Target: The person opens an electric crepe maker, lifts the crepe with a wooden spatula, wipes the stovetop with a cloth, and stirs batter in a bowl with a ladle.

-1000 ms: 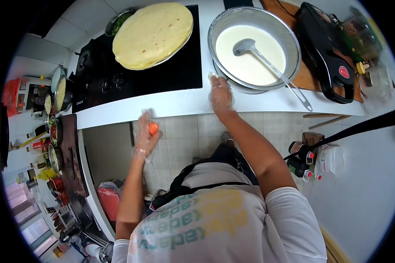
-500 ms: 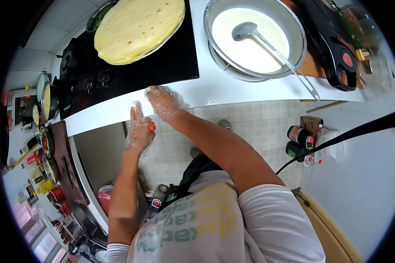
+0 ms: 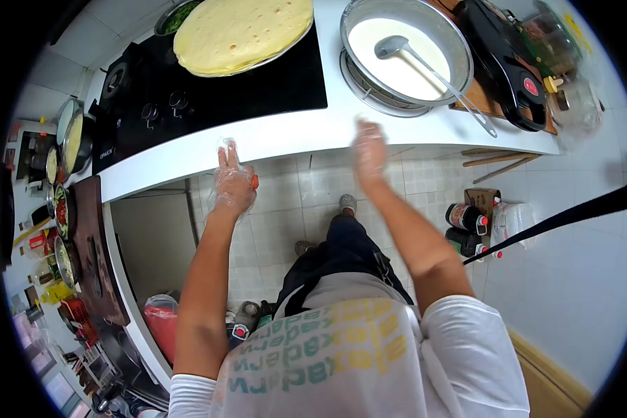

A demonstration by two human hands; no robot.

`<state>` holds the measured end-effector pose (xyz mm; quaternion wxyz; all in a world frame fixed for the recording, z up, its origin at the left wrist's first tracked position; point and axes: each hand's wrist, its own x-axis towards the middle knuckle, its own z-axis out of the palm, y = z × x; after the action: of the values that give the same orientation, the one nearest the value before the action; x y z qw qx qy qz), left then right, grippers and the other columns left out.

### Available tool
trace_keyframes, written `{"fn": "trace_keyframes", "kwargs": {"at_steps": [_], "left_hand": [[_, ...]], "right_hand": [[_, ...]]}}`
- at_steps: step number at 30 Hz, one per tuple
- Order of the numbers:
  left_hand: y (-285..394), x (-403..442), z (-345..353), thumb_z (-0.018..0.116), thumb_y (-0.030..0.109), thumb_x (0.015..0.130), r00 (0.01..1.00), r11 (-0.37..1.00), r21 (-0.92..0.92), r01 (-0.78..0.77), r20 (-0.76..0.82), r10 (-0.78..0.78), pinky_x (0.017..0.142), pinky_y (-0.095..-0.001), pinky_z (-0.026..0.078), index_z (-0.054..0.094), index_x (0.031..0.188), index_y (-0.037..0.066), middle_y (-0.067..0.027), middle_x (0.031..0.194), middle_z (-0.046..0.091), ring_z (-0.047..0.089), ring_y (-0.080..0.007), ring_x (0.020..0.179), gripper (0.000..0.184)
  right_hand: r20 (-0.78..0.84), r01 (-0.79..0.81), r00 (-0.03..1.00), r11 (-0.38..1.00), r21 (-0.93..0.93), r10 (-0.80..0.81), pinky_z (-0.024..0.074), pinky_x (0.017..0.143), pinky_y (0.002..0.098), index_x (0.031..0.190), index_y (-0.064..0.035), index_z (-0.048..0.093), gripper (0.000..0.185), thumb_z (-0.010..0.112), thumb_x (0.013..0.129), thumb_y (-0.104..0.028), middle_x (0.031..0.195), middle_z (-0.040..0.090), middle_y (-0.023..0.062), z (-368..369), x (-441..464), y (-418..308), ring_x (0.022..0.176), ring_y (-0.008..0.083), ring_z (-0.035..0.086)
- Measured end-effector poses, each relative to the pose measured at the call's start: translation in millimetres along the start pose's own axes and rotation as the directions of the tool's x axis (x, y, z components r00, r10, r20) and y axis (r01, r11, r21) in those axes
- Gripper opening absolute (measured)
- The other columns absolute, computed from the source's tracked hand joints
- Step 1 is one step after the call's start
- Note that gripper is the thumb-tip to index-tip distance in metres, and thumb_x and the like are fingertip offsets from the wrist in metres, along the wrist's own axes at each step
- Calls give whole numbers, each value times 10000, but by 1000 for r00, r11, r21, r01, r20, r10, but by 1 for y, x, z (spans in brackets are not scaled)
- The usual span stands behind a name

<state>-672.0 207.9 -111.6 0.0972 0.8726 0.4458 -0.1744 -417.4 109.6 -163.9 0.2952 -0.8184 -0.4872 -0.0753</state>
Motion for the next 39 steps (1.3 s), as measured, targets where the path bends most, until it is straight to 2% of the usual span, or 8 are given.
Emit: {"fn": "trace_keyframes", "kwargs": {"at_steps": [8, 13, 16, 20, 21, 23, 30, 39], "left_hand": [[-16, -2, -7, 620, 120, 689, 999, 999, -14, -46, 23, 46, 1000, -473, 247, 616, 898, 87, -215, 1418, 57, 59, -411, 1302, 211], [-42, 1, -10, 605, 122, 717, 997, 997, -65, -52, 48, 55, 1010, -464, 239, 598, 1006, 102, -185, 1429, 31, 52, -388, 1310, 290], [-56, -4, -18, 595, 124, 732, 989, 999, -44, -32, 144, 38, 1009, -461, 243, 594, 1028, 103, -173, 1434, 15, 47, -379, 1314, 297], [-80, -4, -14, 593, 137, 729, 997, 999, -35, -34, 70, 37, 1005, -459, 253, 585, 1019, 92, -181, 1431, 20, 70, -398, 1306, 294], [-84, -2, -14, 596, 134, 724, 998, 999, -31, -37, 56, 38, 1005, -457, 255, 584, 1014, 88, -186, 1429, 30, 77, -405, 1302, 293], [-91, 0, -12, 602, 128, 715, 1000, 1000, -23, -13, 23, 14, 1005, -452, 259, 583, 1003, 78, -198, 1424, 49, 93, -419, 1296, 293], [-124, -7, 3, 648, 94, 627, 993, 990, -142, -19, -116, 3, 1033, -415, 239, 562, 941, 64, -253, 1392, 109, 151, -450, 1268, 327], [-206, -24, 4, 621, 114, 681, 987, 975, -224, 6, -155, -41, 1028, -388, 253, 600, 910, 38, -199, 1409, 129, 170, -385, 1288, 241]], "right_hand": [[398, 311, 827, 913, 264, -397, 448, 827, 346, 989, -85, 568, 237, 493, 771, -28, 960, 568, 106, 50, -8, -146, 921, 253, 549], [240, 28, 959, 894, 446, -150, 438, 817, 343, 970, -68, 589, 215, 437, 819, -47, 949, 573, 129, 21, 5, -27, 895, 266, 545], [103, -192, 980, 941, 279, 170, 461, 712, 337, 950, -50, 594, 245, 490, 742, 27, 886, 580, 134, -20, 18, 29, 793, 264, 562], [-98, -91, 992, 992, -88, 82, 459, 637, 368, 969, -33, 576, 287, 556, 695, 48, 825, 557, 171, -9, 26, 26, 741, 297, 553], [34, -214, 977, 963, 162, 212, 457, 641, 382, 996, -42, 566, 322, 556, 688, 51, 832, 553, 170, 1, 23, 4, 761, 303, 548], [151, 170, 972, 982, 87, -182, 467, 672, 398, 1053, -63, 539, 356, 553, 706, 15, 885, 556, 156, 18, 28, -58, 831, 299, 543], [266, 493, 789, 829, 263, -554, 510, 672, 287, 930, -91, 563, 176, 520, 761, -65, 895, 591, 89, 90, 14, -152, 817, 221, 578], [126, -30, 992, 999, 28, 26, 465, 722, 315, 960, -30, 563, 231, 548, 744, 50, 930, 576, 129, 14, 28, -49, 783, 242, 576]]}}
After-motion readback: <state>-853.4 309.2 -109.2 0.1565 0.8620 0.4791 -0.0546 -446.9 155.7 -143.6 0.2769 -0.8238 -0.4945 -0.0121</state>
